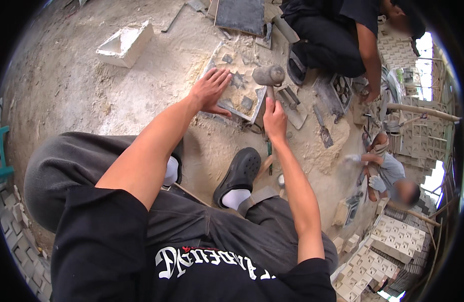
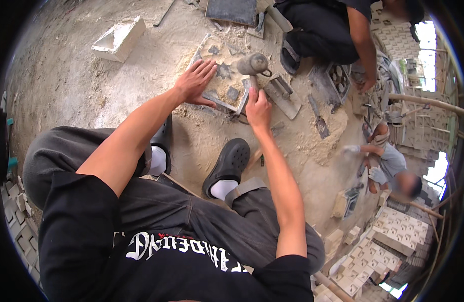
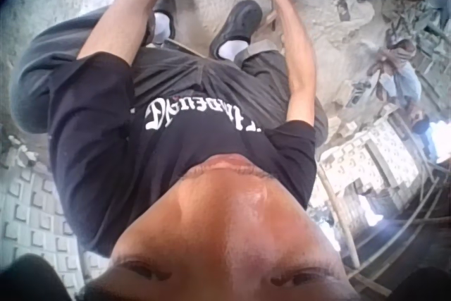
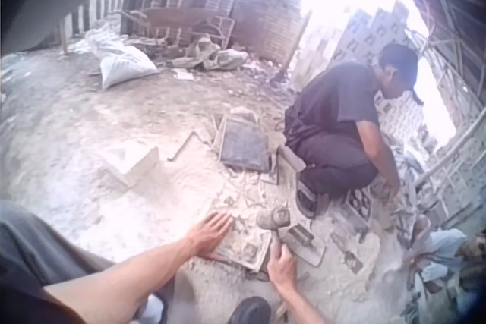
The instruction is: The person cleans a square tile mold with a brush and a hammer, removing excess material from the pattern before applying a new layer of light-colored powder.
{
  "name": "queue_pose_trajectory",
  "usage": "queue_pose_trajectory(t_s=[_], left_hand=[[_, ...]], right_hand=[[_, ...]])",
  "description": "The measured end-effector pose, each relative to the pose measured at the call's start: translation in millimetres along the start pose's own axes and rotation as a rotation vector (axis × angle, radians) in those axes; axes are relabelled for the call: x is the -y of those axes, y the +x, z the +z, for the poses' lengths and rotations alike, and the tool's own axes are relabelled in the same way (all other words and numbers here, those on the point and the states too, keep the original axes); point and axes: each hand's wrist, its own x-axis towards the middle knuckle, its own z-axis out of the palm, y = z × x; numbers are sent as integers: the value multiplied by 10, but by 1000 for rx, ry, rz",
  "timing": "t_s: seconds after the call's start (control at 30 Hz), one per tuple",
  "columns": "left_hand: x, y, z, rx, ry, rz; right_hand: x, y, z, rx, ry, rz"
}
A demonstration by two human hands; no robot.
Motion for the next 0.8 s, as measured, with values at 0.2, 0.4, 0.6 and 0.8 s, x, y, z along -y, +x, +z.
queue_pose_trajectory(t_s=[0.2,0.4,0.6,0.8], left_hand=[[61,-58,48,-39,23,-138],[95,-117,37,-80,-87,-166],[129,-149,39,-109,-114,-155],[177,-254,89,-129,-136,-150]], right_hand=[[-24,-72,24,94,-21,85],[-125,-149,-42,278,-119,5],[28,-94,-10,117,40,-14],[82,-179,68,64,95,-121]])
